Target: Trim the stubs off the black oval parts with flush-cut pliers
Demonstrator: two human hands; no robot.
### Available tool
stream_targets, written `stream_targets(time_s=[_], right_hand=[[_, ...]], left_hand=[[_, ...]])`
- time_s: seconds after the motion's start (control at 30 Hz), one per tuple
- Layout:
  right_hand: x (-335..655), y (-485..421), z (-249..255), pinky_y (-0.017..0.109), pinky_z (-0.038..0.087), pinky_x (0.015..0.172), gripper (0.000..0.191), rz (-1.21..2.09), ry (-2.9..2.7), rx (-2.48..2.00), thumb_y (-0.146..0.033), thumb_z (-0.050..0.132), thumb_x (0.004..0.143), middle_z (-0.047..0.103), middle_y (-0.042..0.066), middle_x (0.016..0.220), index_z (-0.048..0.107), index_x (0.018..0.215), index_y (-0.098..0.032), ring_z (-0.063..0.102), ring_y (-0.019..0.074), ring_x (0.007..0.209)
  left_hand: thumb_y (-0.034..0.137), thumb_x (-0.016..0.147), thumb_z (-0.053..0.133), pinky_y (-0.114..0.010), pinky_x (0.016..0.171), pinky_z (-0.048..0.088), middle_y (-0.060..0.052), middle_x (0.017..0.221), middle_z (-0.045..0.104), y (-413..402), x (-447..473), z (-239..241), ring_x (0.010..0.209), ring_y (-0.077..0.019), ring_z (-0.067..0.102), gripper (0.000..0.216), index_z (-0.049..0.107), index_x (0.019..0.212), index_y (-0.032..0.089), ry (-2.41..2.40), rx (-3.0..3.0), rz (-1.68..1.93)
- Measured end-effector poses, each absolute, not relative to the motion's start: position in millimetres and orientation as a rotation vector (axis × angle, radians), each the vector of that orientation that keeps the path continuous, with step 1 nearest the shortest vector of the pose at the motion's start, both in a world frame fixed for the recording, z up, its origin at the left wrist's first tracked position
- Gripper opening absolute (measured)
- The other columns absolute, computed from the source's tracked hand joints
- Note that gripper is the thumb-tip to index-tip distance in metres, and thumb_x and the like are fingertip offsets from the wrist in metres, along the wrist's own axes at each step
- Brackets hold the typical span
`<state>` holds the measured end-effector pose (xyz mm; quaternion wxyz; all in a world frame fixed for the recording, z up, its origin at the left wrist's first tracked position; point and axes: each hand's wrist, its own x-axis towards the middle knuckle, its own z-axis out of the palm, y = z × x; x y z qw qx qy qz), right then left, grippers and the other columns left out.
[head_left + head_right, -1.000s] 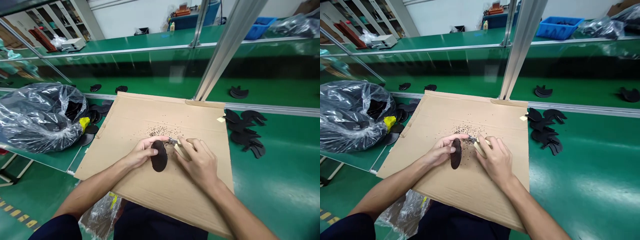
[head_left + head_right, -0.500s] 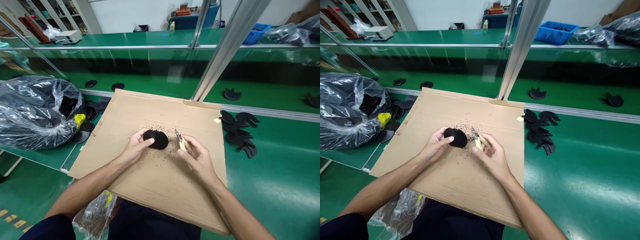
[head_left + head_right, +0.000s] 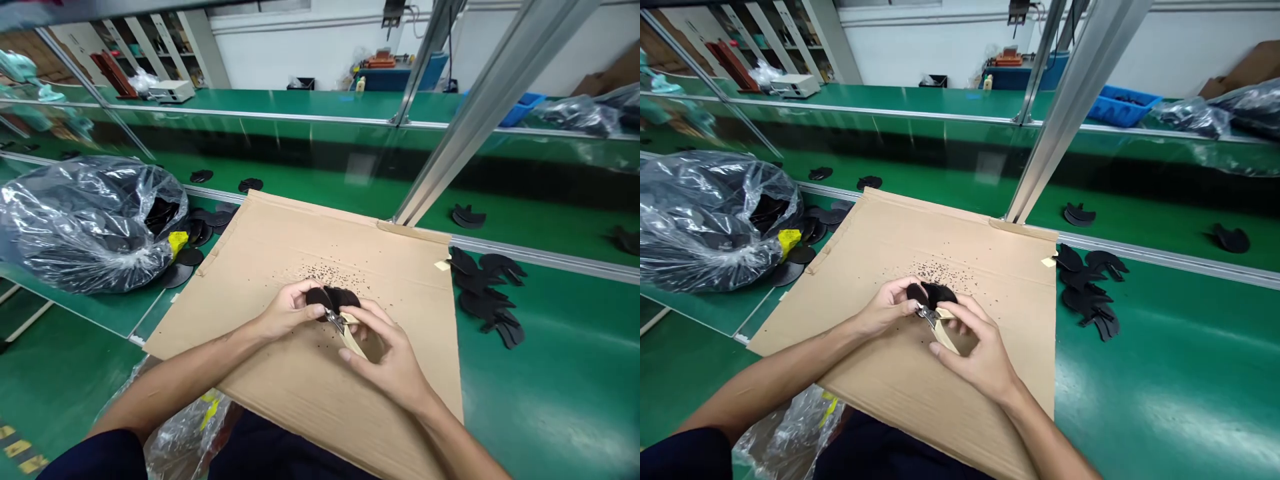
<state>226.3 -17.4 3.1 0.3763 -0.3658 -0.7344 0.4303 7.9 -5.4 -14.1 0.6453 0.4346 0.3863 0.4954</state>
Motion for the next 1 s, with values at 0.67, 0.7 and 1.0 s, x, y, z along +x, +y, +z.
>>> stream_targets(time_s=[0.67, 0.7, 1.0], right_hand=[[227.9, -17.2, -5.3, 0.042, 0.060, 0.100, 0.038, 0.614, -1.955, -0.847, -0.024, 0.070, 0.086, 0.060, 0.016, 0.139, 0.066, 0.124, -0.024, 0.068, 0.0282, 0.120], [228.5, -17.2, -6.0, 0.043, 0.059, 0.102, 0.040, 0.610, -1.930, -0.874, -0.025, 0.070, 0.086, 0.060, 0.016, 0.138, 0.066, 0.126, -0.024, 0.067, 0.0285, 0.121], [224.3, -26.5, -13.3, 0.039, 0.056, 0.101, 0.046, 0.648, -1.867, -0.910, -0.020, 0.074, 0.076, 0.063, 0.013, 0.128, 0.066, 0.121, -0.023, 0.066, 0.0274, 0.119]], left_hand=[[0.061, 0.080, 0.075, -0.024, 0.057, 0.045, -0.001, 0.070, 0.063, 41.3, -25.0, 3.9, 0.057, -0.0109, 0.054, 0.049, 0.070, 0.090, 0.014, 1.076, 1.484, 0.757], [0.059, 0.083, 0.072, -0.025, 0.059, 0.046, -0.003, 0.073, 0.065, 53.2, -26.2, 8.4, 0.060, -0.0122, 0.056, 0.046, 0.071, 0.090, 0.014, 1.146, 1.610, 0.807], [0.024, 0.090, 0.057, -0.036, 0.093, 0.049, -0.010, 0.097, 0.071, 204.6, -6.2, 47.2, 0.091, -0.0236, 0.064, 0.018, 0.074, 0.093, 0.018, 1.721, 2.161, 0.788]])
